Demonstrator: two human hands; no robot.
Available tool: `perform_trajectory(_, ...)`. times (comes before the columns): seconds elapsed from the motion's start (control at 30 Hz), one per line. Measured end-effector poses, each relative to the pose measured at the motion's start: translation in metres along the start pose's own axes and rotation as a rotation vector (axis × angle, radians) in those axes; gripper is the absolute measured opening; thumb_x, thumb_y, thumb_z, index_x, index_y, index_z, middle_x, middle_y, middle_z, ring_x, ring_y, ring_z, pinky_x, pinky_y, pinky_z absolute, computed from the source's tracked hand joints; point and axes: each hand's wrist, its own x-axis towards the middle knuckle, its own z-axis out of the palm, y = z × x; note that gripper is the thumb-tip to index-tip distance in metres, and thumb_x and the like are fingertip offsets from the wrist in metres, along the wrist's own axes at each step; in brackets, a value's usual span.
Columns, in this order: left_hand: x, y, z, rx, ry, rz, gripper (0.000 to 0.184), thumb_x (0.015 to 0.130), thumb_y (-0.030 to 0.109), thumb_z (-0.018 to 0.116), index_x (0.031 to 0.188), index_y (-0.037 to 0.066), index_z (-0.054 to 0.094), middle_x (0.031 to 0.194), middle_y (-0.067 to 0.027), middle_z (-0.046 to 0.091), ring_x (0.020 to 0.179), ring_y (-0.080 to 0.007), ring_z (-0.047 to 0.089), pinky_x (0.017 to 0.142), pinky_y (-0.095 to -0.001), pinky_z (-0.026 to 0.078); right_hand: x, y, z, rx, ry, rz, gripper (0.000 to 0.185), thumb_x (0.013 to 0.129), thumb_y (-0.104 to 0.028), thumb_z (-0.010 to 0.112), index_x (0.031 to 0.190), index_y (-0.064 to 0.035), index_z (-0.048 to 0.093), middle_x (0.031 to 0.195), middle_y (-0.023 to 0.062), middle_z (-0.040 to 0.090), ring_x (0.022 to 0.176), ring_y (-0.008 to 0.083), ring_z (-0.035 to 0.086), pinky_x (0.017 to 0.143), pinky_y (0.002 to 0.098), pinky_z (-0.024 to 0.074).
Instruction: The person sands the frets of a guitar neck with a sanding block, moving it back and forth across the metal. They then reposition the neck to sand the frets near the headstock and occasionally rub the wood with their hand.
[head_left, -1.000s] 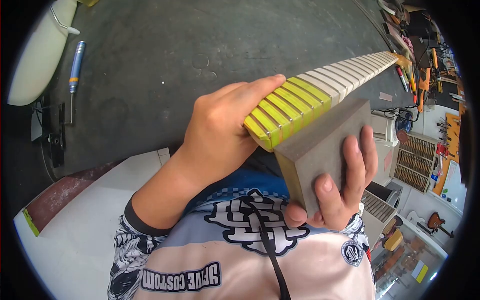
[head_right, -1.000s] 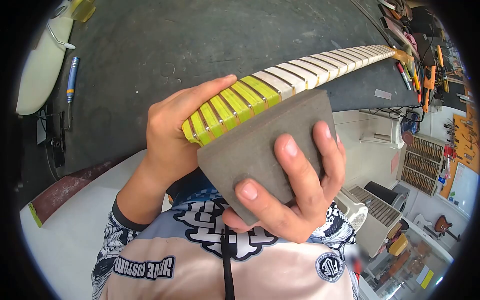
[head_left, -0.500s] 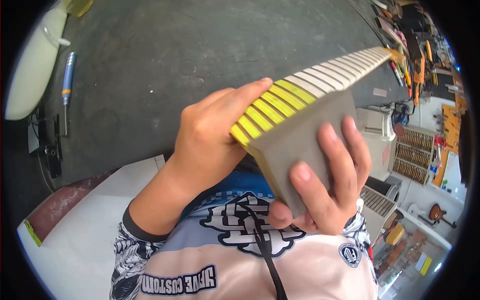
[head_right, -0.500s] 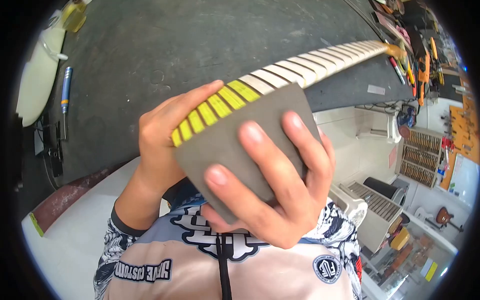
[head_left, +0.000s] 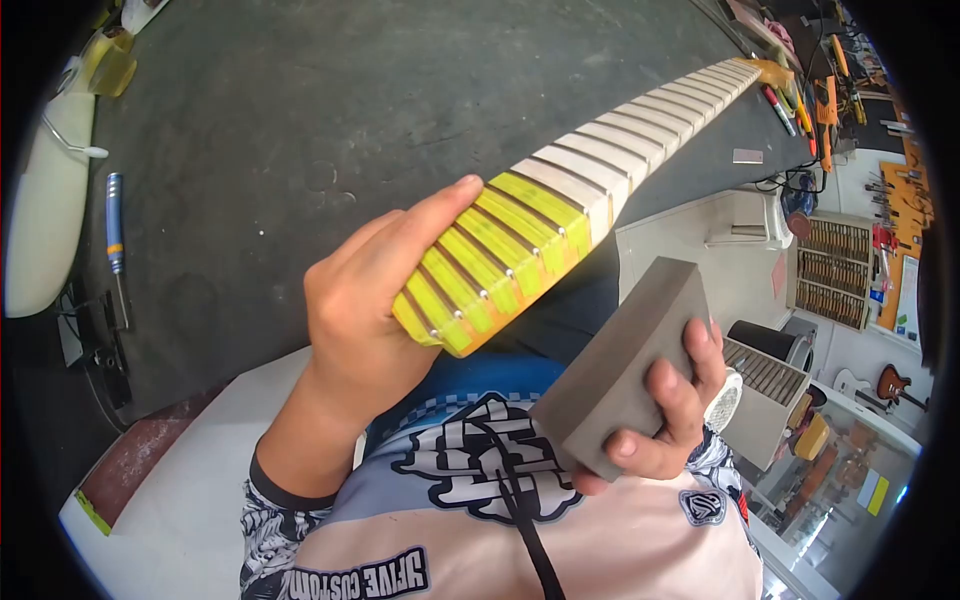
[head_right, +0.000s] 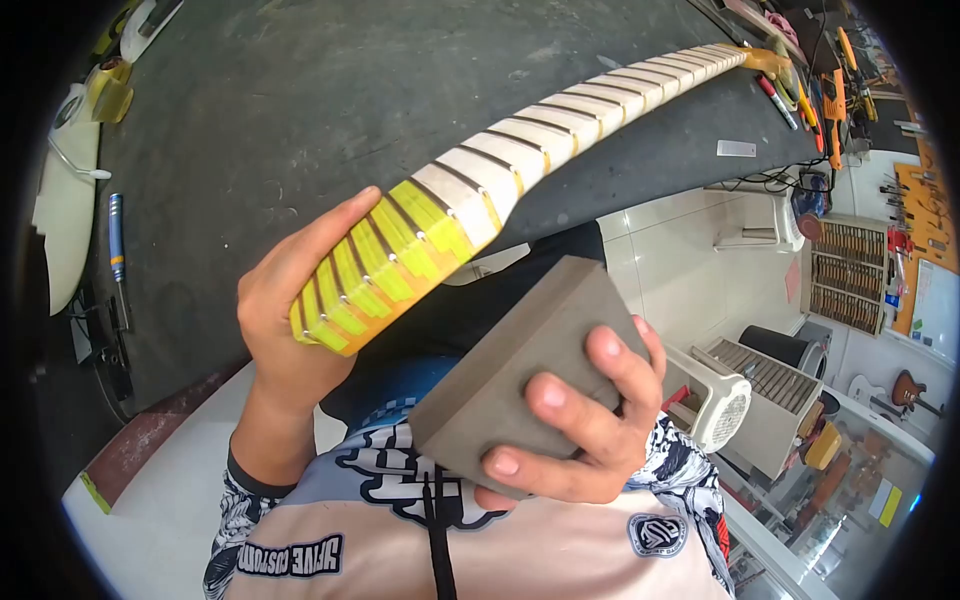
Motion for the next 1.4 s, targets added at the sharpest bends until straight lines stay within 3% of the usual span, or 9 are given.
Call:
perform_trajectory(0.27, -0.001, 0.003, -0.001, 0.029, -0.038, -0.025, 0.057, 0.072, -0.002, 0.079, 0.128, -0.001, 0.069, 0.084, -0.0142, 0.07, 0.067, -0.0229, 0.066, 0.062, -0.0306, 0.053, -0.007, 0.003, -0.006, 0.016, -0.063, 0.097, 0.048, 0.089, -0.074, 0.06, 0.115, -0.0378, 0.075, 0.128, 0.0047, 0.069, 0.126, 0.0444, 0.059, 0.106, 0.0645, 0.04)
perform_trajectory(0.37, -0.001, 0.003, -0.001, 0.033, -0.045, -0.019, 0.058, 0.072, -0.001, 0.081, 0.129, -0.001, 0.069, 0.084, -0.0145, 0.07, 0.066, -0.0225, 0.066, 0.062, -0.0299, 0.053, -0.01, 0.007, 0.003, 0.016, 0.028, 0.062, 0.049, 0.087, -0.074, 0.062, 0.117, -0.0379, 0.075, 0.129, 0.0041, 0.069, 0.128, 0.0446, 0.058, 0.107, 0.0643, 0.0393)
perform_trajectory(0.6, 0.001, 0.004, -0.002, 0.05, -0.065, -0.01, 0.06, 0.071, 0.003, 0.085, 0.128, -0.003, 0.068, 0.086, -0.0154, 0.071, 0.066, -0.0218, 0.066, 0.061, -0.0294, 0.053, 0.004, 0.003, 0.005, 0.043, -0.03, 0.05, 0.039, 0.09, -0.063, 0.067, 0.119, -0.0385, 0.075, 0.132, -0.003, 0.069, 0.133, 0.0416, 0.054, 0.112, 0.0624, 0.0364)
perform_trajectory(0.8, 0.0, 0.001, 0.0, 0.055, -0.05, -0.005, 0.056, 0.073, 0.0, 0.081, 0.128, -0.004, 0.068, 0.085, -0.0155, 0.071, 0.065, -0.0212, 0.065, 0.06, -0.0296, 0.053, 0.018, -0.007, 0.031, 0.041, 0.055, 0.074, 0.034, 0.094, -0.058, 0.064, 0.119, -0.0374, 0.075, 0.132, -0.0079, 0.069, 0.132, 0.0376, 0.055, 0.112, 0.0594, 0.0367)
perform_trajectory(0.9, 0.0, 0.002, 0.0, 0.042, -0.05, -0.015, 0.054, 0.075, 0.001, 0.079, 0.128, -0.004, 0.069, 0.087, -0.0155, 0.072, 0.066, -0.0214, 0.065, 0.061, -0.0299, 0.053, 0.031, -0.007, 0.034, 0.011, -0.033, 0.045, 0.037, 0.093, -0.061, 0.064, 0.117, -0.0354, 0.075, 0.129, -0.0036, 0.071, 0.127, 0.0396, 0.059, 0.106, 0.058, 0.0418)
perform_trajectory(1.0, -0.002, 0.002, 0.001, 0.041, -0.055, -0.025, 0.052, 0.076, 0.002, 0.079, 0.127, -0.004, 0.069, 0.089, -0.0159, 0.072, 0.07, -0.0223, 0.067, 0.064, -0.0304, 0.054, 0.06, -0.004, 0.039, -0.058, -0.166, 0.022, 0.04, 0.088, -0.062, 0.068, 0.112, -0.0313, 0.075, 0.123, 0.0052, 0.073, 0.116, 0.0434, 0.064, 0.089, 0.0556, 0.0506)
perform_trajectory(1.13, -0.004, 0.004, 0.005, 0.021, -0.06, -0.064, 0.05, 0.078, 0.003, 0.078, 0.127, -0.005, 0.069, 0.093, -0.0164, 0.073, 0.076, -0.0234, 0.069, 0.068, -0.0312, 0.054, 0.09, -0.002, 0.063, -0.114, -0.11, 0.061, 0.028, 0.087, -0.046, 0.07, 0.103, -0.0247, 0.078, 0.106, 0.0064, 0.078, 0.1, 0.0386, 0.071, 0.073, 0.0491, 0.0538)
perform_trajectory(1.27, -0.002, 0.007, 0.001, 0.036, -0.074, -0.087, 0.049, 0.08, 0.004, 0.078, 0.127, -0.005, 0.069, 0.096, -0.0168, 0.074, 0.081, -0.0246, 0.07, 0.072, -0.032, 0.055, 0.059, -0.014, 0.034, -0.11, -0.11, 0.094, 0.034, 0.086, -0.049, 0.07, 0.109, -0.0253, 0.077, 0.114, 0.0048, 0.077, 0.106, 0.037, 0.07, 0.083, 0.0502, 0.0536)
perform_trajectory(1.4, -0.004, 0.01, 0.003, 0.037, -0.074, -0.126, 0.047, 0.081, 0.006, 0.077, 0.126, -0.005, 0.069, 0.1, -0.0173, 0.075, 0.086, -0.0257, 0.072, 0.076, -0.0327, 0.056, 0.079, -0.007, 0.048, -0.061, -0.134, 0.135, 0.037, 0.085, -0.044, 0.071, 0.11, -0.0172, 0.075, 0.121, 0.0054, 0.073, 0.115, 0.0338, 0.067, 0.089, 0.0495, 0.0535)
